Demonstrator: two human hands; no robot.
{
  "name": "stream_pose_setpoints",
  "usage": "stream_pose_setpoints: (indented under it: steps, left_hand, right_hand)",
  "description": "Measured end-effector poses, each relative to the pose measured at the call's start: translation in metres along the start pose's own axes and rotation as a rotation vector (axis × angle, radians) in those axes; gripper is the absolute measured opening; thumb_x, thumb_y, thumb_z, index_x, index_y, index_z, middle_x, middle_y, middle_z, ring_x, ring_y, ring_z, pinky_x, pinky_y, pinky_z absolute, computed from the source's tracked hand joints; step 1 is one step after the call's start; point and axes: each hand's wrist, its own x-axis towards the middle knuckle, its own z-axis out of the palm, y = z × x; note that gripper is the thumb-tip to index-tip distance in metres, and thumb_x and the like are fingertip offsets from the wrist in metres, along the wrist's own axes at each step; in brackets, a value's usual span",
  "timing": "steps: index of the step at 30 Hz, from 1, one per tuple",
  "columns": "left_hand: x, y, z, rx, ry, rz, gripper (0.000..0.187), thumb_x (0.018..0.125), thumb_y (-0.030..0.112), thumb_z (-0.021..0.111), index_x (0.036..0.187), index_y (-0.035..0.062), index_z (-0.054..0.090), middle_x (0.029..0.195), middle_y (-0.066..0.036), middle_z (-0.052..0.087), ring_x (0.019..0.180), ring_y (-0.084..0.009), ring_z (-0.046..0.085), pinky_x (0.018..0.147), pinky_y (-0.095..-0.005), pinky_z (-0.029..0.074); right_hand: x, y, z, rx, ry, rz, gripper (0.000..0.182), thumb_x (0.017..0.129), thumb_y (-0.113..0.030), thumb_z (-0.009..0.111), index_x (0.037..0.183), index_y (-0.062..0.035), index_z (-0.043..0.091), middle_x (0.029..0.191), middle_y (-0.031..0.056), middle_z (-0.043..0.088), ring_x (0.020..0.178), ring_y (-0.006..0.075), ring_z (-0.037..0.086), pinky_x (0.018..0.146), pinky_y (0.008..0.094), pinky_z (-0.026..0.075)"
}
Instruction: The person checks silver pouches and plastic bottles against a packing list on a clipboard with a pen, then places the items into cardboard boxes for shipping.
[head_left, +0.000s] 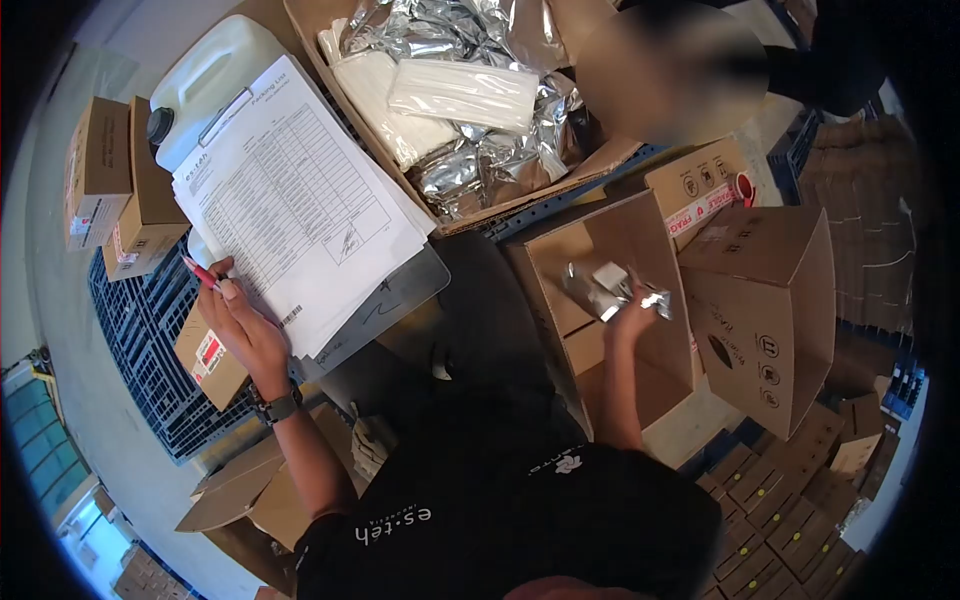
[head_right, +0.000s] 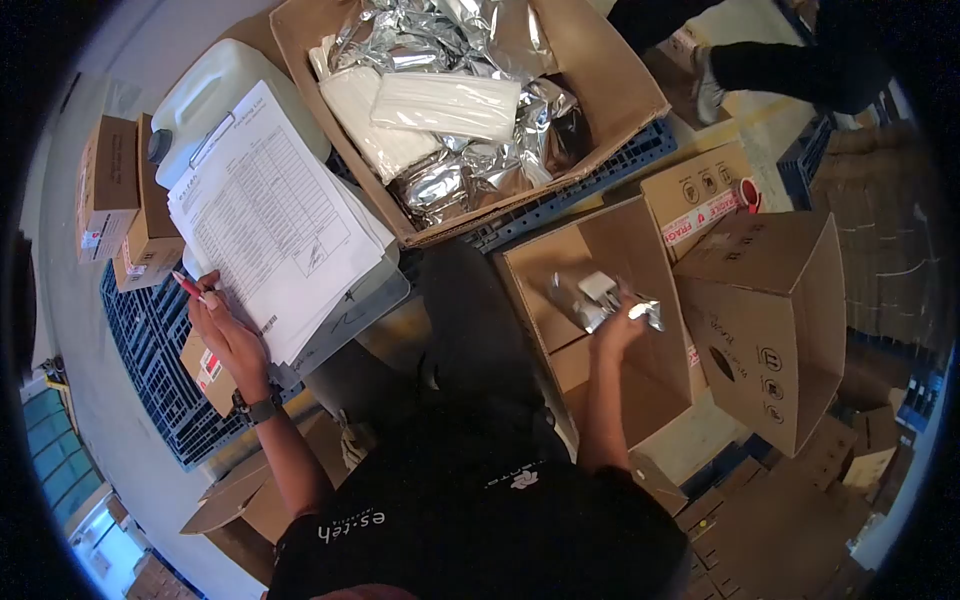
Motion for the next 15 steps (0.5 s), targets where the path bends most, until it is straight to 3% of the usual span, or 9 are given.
stream_pose_setpoints:
  steps: [3,5,6,7,9,11,12,13,15]
  left_hand:
    - [0.003,0.001,0.002,-0.038,-0.017,-0.046,0.042,0.108,0.025,0.034,0.114,-0.007,0.061,0.118,-0.02,0.06,0.109,-0.0321,0.052,0.094,-0.0393,0.039]
    - [0.002,-0.01,0.006,-0.044,0.039,0.033,0.042,0.108,0.026,0.034,0.108,-0.007,0.06,0.118,-0.02,0.06,0.105,-0.0299,0.052,0.092,-0.0378,0.039]
    - [0.001,-0.016,0.001,0.028,-0.012,0.1,0.042,0.11,0.028,0.035,0.12,-0.0053,0.059,0.119,-0.01,0.053,0.096,-0.0154,0.047,0.085,-0.0293,0.037]
    - [0.003,-0.017,0.0,0.043,-0.002,0.111,0.042,0.11,0.028,0.035,0.12,-0.0053,0.059,0.119,-0.01,0.053,0.096,-0.0154,0.047,0.085,-0.0293,0.037]
    - [-0.001,-0.01,0.005,-0.135,0.014,-0.047,0.041,0.109,0.025,0.032,0.094,-0.0067,0.054,0.119,-0.018,0.06,0.101,-0.0274,0.049,0.09,-0.0389,0.038]
    - [0.002,-0.006,0.006,-0.135,0.031,-0.066,0.042,0.109,0.026,0.032,0.098,-0.0075,0.055,0.12,-0.018,0.059,0.098,-0.0263,0.049,0.088,-0.0387,0.038]
    - [0.002,-0.005,0.006,-0.089,0.034,-0.067,0.043,0.109,0.026,0.032,0.102,-0.0081,0.056,0.119,-0.017,0.059,0.095,-0.0248,0.048,0.086,-0.0375,0.038]
    - [0.001,-0.005,0.005,-0.043,0.033,-0.069,0.044,0.109,0.027,0.031,0.107,-0.0087,0.057,0.118,-0.016,0.058,0.092,-0.0234,0.047,0.084,-0.0364,0.038]
    - [0.0,-0.003,0.006,-0.06,0.021,-0.139,0.046,0.109,0.027,0.031,0.114,-0.0096,0.057,0.113,-0.014,0.058,0.09,-0.0227,0.046,0.084,-0.0366,0.038]
  right_hand:
    - [0.001,0.096,0.022,-0.44,-0.365,0.505,0.036,0.088,-0.035,0.069,0.103,-0.0019,0.069,0.093,0.0115,0.07,0.083,0.0244,0.068,0.071,0.037,0.053]
    - [0.039,0.238,0.016,-1.01,-1.073,0.119,0.044,0.088,-0.037,0.067,0.11,0.0019,0.068,0.104,0.0202,0.071,0.093,0.0344,0.069,0.08,0.0433,0.054]
    - [0.056,0.302,0.013,-1.139,-1.326,-0.193,0.049,0.087,-0.038,0.066,0.113,0.0039,0.068,0.11,0.0246,0.071,0.098,0.0394,0.069,0.085,0.0465,0.054]
    - [0.04,0.273,0.025,-1.161,-1.299,-0.189,0.049,0.087,-0.038,0.066,0.113,0.0035,0.069,0.11,0.0255,0.071,0.1,0.0412,0.068,0.086,0.0478,0.054]
    - [0.016,0.214,0.048,-1.251,-1.204,-0.182,0.049,0.085,-0.039,0.066,0.111,0.0024,0.07,0.112,0.0281,0.069,0.104,0.0464,0.066,0.089,0.0518,0.052]
    - [0.037,0.175,0.056,-0.863,-1.208,-0.159,0.033,0.088,-0.028,0.064,0.096,0.0025,0.073,0.095,0.0209,0.073,0.087,0.0319,0.071,0.08,0.043,0.055]
    - [0.045,0.08,0.072,-0.671,-1.196,-0.019,0.027,0.09,-0.023,0.064,0.091,0.0029,0.073,0.09,0.0177,0.074,0.081,0.0255,0.071,0.075,0.039,0.055]
    - [0.031,-0.024,0.093,-0.462,-0.901,0.094,0.02,0.092,-0.016,0.062,0.087,0.001,0.071,0.082,0.0093,0.071,0.074,0.0138,0.065,0.069,0.0311,0.052]
    - [0.068,-0.111,0.111,-0.042,-0.706,-0.293,0.021,0.097,-0.018,0.062,0.087,-0.0012,0.068,0.077,0.0019,0.067,0.071,0.0076,0.059,0.066,0.0247,0.047]
